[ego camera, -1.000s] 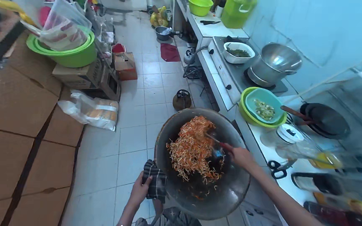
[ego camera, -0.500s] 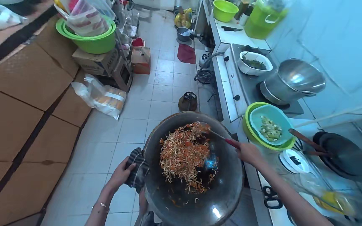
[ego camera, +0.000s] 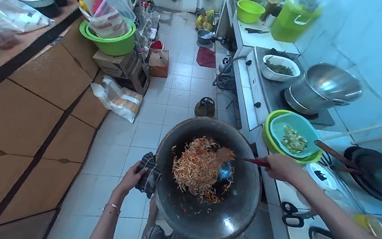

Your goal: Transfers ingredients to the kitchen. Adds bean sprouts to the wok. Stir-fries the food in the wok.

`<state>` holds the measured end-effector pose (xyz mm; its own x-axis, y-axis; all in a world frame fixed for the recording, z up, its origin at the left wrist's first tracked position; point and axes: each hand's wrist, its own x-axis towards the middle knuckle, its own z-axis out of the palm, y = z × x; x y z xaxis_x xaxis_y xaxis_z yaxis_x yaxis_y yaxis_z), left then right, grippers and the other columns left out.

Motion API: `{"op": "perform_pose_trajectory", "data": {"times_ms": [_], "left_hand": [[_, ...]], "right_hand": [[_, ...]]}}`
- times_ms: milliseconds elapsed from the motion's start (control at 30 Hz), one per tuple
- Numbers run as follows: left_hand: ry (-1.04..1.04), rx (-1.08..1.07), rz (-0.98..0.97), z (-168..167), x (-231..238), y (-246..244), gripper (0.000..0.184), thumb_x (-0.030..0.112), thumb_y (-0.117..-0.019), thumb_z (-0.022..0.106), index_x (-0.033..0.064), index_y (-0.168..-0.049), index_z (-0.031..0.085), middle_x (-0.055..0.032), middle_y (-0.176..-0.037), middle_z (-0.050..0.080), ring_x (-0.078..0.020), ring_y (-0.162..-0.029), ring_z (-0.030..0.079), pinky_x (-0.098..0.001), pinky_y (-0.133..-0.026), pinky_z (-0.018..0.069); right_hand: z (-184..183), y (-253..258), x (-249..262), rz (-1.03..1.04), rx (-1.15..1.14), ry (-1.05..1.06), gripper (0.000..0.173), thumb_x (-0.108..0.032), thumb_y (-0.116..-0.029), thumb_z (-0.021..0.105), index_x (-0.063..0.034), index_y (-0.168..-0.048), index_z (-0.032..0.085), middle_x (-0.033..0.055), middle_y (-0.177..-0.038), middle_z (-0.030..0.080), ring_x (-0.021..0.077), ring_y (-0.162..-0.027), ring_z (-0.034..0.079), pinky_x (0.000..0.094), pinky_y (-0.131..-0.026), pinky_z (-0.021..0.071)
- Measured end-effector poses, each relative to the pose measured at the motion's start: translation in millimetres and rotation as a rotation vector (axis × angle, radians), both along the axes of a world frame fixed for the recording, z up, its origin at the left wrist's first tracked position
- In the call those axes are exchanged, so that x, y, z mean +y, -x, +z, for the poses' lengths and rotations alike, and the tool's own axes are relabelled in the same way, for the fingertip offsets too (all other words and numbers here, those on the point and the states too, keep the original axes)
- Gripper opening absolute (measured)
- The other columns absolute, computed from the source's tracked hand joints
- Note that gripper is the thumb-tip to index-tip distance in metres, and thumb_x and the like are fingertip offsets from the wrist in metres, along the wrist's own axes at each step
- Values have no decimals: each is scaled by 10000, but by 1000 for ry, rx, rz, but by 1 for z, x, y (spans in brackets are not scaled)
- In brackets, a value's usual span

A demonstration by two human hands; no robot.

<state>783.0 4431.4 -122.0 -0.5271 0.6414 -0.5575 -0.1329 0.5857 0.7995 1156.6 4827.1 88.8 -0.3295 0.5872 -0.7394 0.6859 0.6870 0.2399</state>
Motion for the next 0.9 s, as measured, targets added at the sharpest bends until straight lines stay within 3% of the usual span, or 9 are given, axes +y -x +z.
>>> {"op": "perform_pose_trajectory", "data": {"times_ms": [67, 133, 267, 400, 500, 633, 700, 833, 900], "left_hand": [[-15, -19, 13, 2, 0, -1, 364, 150, -1031, 585, 26, -1372, 550, -159, -1208, 679, -210, -1059, 694, -415, -943, 572], [-22, -29, 13, 3, 0, 0, 366, 147, -1033, 582, 33, -1379, 547, -154, -1214, 681, -202, -1059, 696, -407, -939, 575], [-38, -36, 14, 2, -3, 1, 346, 140, -1027, 592, 28, -1353, 559, -146, -1182, 688, -190, -1021, 702, -393, -907, 587], [-55, -69, 14, 1, -8, -4, 355, 136, -1025, 598, 17, -1356, 555, -153, -1181, 688, -195, -1032, 701, -395, -916, 585], [-80, -72, 15, -3, -9, -6, 367, 147, -1022, 605, 13, -1358, 550, -157, -1184, 689, -204, -1035, 704, -404, -921, 586], [-87, -88, -7, -8, -14, -5, 385, 144, -1022, 603, 9, -1376, 534, -168, -1203, 680, -216, -1052, 700, -412, -931, 585], [-108, -112, -8, -7, -13, -2, 394, 149, -1025, 608, 14, -1386, 525, -169, -1200, 681, -216, -1040, 706, -408, -912, 594], [-102, -122, -26, -8, -12, 0, 399, 147, -1015, 623, 15, -1380, 532, -173, -1184, 689, -227, -1028, 711, -423, -908, 594], [-92, -122, -39, -13, -13, 1, 413, 149, -1013, 624, 9, -1387, 521, -183, -1193, 681, -236, -1040, 704, -434, -917, 586]], "right_hand": [[-26, -3, -13, -96, -27, 0, 311, -259, -955, 661, -124, -1231, 710, 200, -1212, 693, 420, -1149, 652, 645, -908, 521], [-69, -2, -38, -127, 103, 93, 339, -324, -1014, 600, -107, -1252, 704, 215, -1208, 696, 425, -1151, 654, 653, -946, 510], [-110, -7, -113, -104, 334, 146, 489, -385, -1071, 439, -336, -1557, 454, 205, -1142, 722, 430, -1070, 690, 636, -913, 529], [-53, -40, -184, -113, 444, -51, 526, -344, -1036, 495, -463, -1546, 438, 197, -1021, 734, 418, -851, 712, 615, -737, 557], [-25, -42, -222, -201, 360, -11, 521, -321, -1037, 497, -419, -1548, 457, 221, -1033, 732, 439, -865, 710, 633, -732, 550], [-79, 2, -222, -400, 168, 62, 515, -299, -1030, 520, -362, -1540, 478, 198, -1163, 726, 439, -1064, 693, 648, -866, 538], [-81, 21, -201, -452, 184, 7, 494, -311, -1041, 502, -334, -1535, 492, 203, -1217, 709, 438, -1111, 679, 647, -900, 530], [-25, 5, -170, -498, 73, -17, 379, -318, -1006, 591, -101, -1305, 676, 253, -1243, 677, 473, -1174, 636, 694, -929, 496], [-1, -11, -159, -509, -107, 19, 415, -355, -981, 638, -35, -1242, 678, 267, -1255, 663, 465, -1203, 621, 697, -947, 485]]}}
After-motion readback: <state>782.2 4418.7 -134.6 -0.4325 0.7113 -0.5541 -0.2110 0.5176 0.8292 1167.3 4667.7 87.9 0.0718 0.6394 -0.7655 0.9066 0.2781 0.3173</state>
